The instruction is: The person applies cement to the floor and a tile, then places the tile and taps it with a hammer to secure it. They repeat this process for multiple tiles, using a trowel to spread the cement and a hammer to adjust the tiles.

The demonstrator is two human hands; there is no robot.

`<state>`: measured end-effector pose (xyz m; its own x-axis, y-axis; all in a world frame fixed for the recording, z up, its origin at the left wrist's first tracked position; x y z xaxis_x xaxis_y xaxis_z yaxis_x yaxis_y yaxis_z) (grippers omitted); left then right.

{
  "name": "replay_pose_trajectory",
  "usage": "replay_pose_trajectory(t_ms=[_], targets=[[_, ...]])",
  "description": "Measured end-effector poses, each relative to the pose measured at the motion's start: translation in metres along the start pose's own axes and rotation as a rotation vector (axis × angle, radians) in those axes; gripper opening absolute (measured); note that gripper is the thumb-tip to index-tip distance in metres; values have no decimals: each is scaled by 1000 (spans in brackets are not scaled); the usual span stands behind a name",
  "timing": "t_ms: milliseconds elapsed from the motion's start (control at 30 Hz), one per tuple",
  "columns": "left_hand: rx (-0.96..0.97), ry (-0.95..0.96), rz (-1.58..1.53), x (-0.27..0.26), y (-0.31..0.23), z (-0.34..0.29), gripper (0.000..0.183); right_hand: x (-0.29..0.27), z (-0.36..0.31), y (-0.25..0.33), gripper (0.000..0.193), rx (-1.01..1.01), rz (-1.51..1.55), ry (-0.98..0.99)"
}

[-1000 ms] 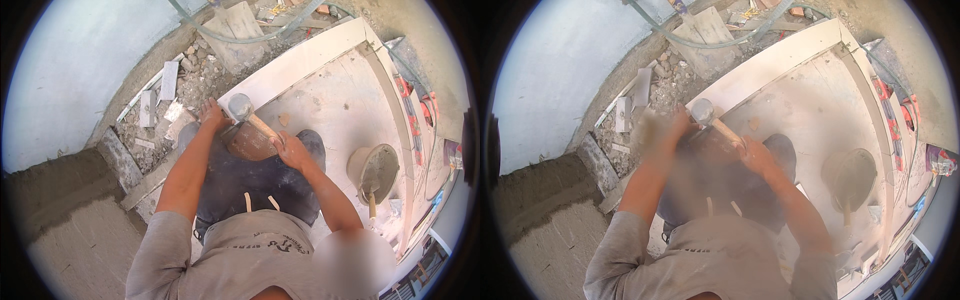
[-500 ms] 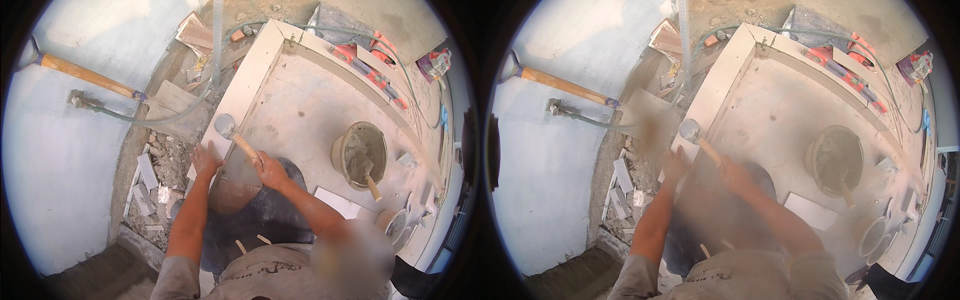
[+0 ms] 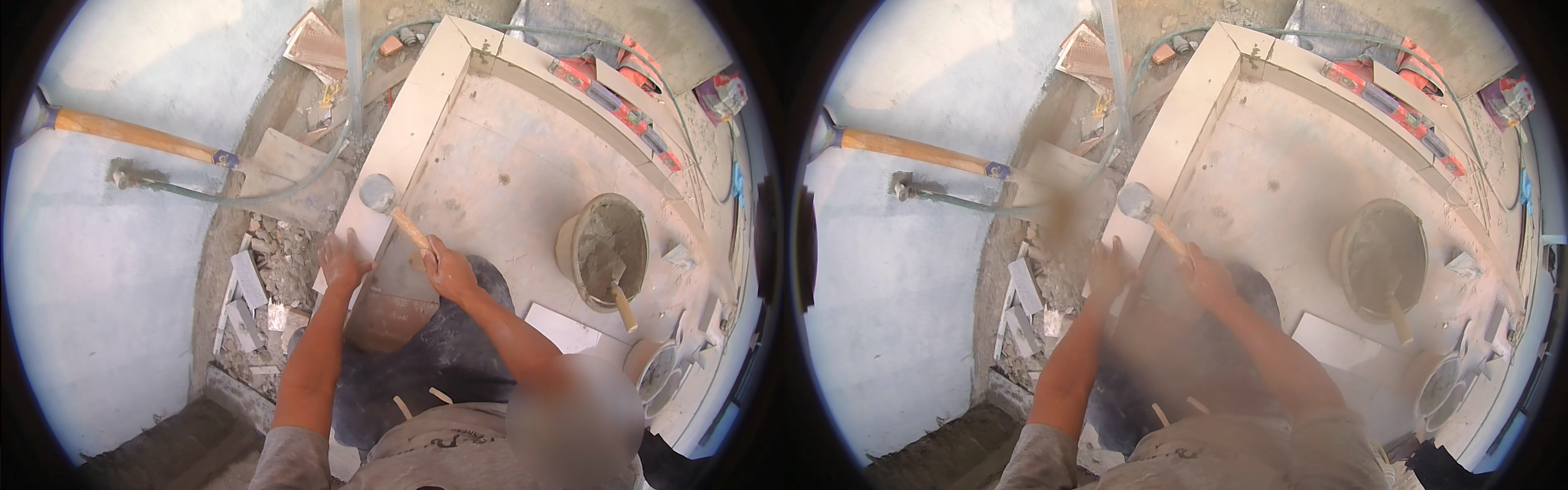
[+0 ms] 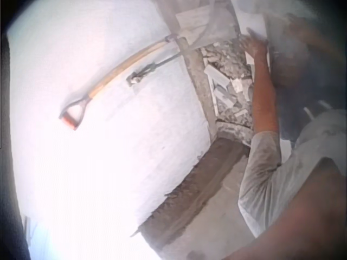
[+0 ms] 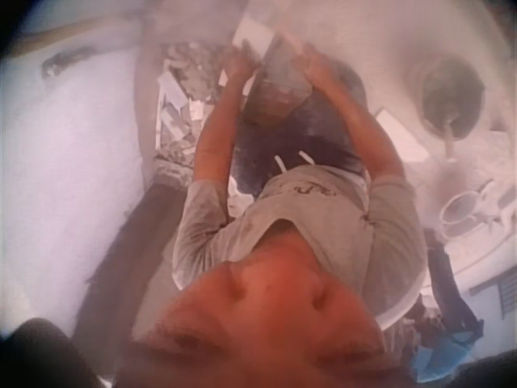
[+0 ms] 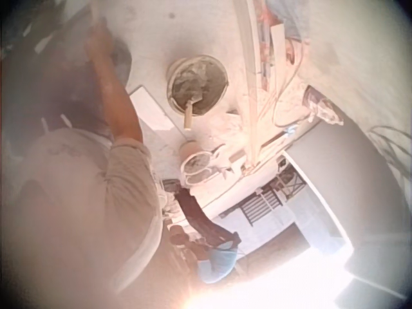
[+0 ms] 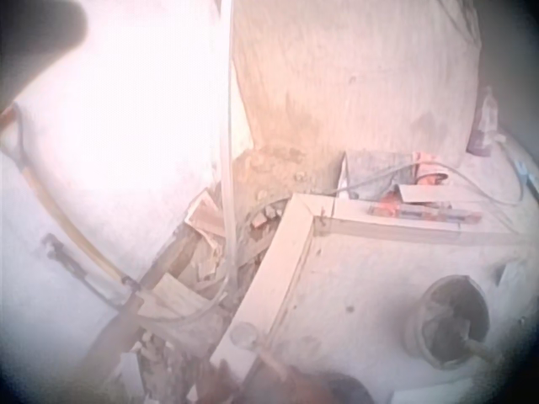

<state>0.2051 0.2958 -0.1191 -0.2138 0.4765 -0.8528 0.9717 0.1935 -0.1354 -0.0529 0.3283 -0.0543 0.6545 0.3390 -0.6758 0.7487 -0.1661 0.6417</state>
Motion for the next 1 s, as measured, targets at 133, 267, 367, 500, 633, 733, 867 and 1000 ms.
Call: replay_pose_trajectory(t_ms=[133, 267, 367, 500, 633, 733, 867, 1000], targets=[[11, -6, -12, 0, 0, 2, 106, 2, 0, 1, 47, -7, -23, -8], [23, -16, 10, -1, 0, 1, 106, 3, 5, 4, 47, -24, -3, -32], [47, -24, -1, -3, -2, -1, 106, 4, 7, 4, 48, -5, -42, -31], [26, 11, 17, -3, -3, 0, 105, 0, 7, 6, 48, 12, -36, -35], [36, 14, 14, -3, -3, 0, 105, -4, 9, 11, 48, 3, -7, -35], [38, 4, -3, -2, -3, -1, 104, -6, 11, 10, 49, 29, -15, 2], [30, -17, 17, -2, -4, -3, 100, -5, 4, 6, 48, 47, 28, 30], [46, 9, 87, 8, -13, -3, 92, -14, -11, 9, 42, -62, 16, -119]])
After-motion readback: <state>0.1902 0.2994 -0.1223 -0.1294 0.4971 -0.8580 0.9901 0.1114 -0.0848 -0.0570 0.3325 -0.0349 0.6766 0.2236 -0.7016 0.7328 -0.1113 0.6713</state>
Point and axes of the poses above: each hand's wrist, its own z-axis towards the middle knuckle, its own x-axis out of the palm, y = z × x, the point moved 8 cm from there along z, towards the middle knuckle, and after that the axes turned 11 degrees about -z, right-handed, at the moved point
